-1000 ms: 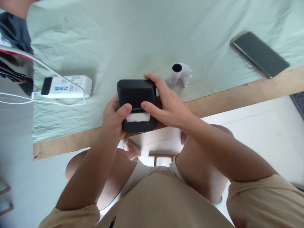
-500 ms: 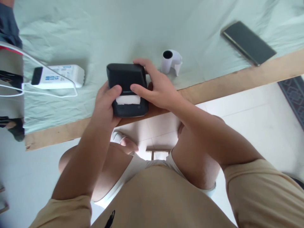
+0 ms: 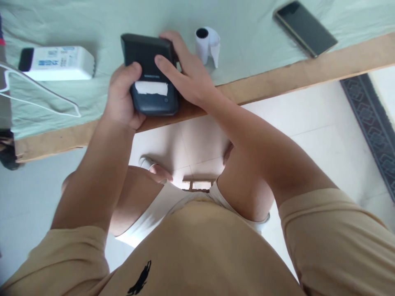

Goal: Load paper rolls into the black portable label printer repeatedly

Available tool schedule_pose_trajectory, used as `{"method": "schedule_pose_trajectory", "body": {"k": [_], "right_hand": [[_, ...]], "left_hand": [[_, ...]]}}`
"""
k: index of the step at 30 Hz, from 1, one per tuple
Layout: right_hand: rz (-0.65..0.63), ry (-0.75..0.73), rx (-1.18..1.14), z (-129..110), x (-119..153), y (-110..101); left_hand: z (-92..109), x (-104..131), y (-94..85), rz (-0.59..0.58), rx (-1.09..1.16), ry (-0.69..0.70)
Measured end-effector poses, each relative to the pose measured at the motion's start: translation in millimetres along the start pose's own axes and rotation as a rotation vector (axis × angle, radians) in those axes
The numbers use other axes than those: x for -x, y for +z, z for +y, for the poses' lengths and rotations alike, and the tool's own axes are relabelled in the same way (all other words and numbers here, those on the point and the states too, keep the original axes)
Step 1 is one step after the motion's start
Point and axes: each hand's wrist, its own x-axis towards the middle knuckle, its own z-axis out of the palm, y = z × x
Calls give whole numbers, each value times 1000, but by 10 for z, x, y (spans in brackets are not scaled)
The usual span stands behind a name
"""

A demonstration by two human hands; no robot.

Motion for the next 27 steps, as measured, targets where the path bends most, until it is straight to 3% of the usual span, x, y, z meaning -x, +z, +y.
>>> {"method": "schedule_pose_trajectory", "body": {"k": [12, 27], "right_hand": [[27, 41, -3, -3, -34, -5], [-54, 36, -21, -60, -8, -68]], "left_hand": [[-46, -40, -31, -114, 12, 10], [16, 27, -13, -19, 28, -11]]}}
